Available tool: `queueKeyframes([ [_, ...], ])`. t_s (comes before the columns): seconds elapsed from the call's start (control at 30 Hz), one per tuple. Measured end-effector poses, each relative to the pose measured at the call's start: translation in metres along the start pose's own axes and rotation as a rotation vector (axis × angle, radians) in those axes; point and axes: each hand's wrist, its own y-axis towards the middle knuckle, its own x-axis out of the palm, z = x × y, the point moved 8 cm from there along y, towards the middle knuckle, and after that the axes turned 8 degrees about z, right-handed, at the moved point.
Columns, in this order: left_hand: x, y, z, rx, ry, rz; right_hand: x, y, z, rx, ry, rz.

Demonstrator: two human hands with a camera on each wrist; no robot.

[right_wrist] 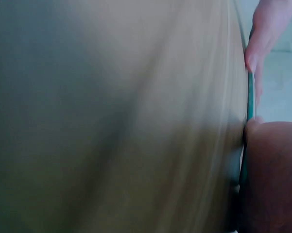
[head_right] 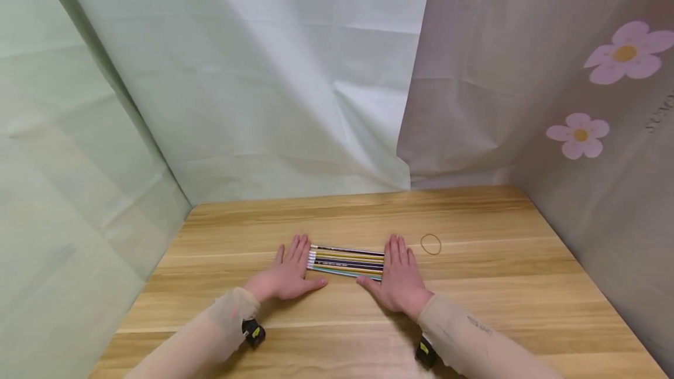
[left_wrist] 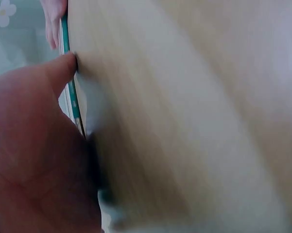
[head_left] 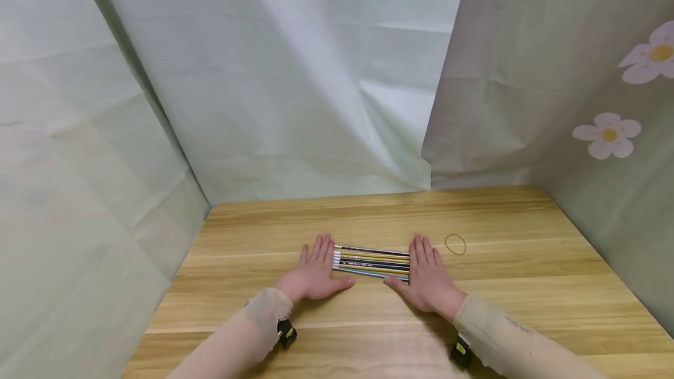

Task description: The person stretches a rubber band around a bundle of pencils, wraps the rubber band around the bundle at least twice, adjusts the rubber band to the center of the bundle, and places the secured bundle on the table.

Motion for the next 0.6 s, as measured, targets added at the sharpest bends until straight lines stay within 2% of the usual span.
queueKeyframes([
  [0.2, 0.002, -0.007, 0.008, -0.064, -0.023, 0.025, 0.005, 0.012, 0.014, -0.068, 0.0, 0.006],
  [0.27, 0.006, -0.006, 0.008, -0.091, -0.023, 0.01, 0.003, 0.016, 0.017, -0.087, 0.008, 0.002],
  [0.4, 0.013, -0.003, 0.007, -0.118, -0.038, 0.027, -0.002, 0.021, 0.018, -0.102, 0.001, -0.019],
  [0.6, 0.005, -0.011, 0.013, -0.122, -0.013, 0.065, -0.009, 0.02, 0.017, -0.105, -0.007, -0.052],
])
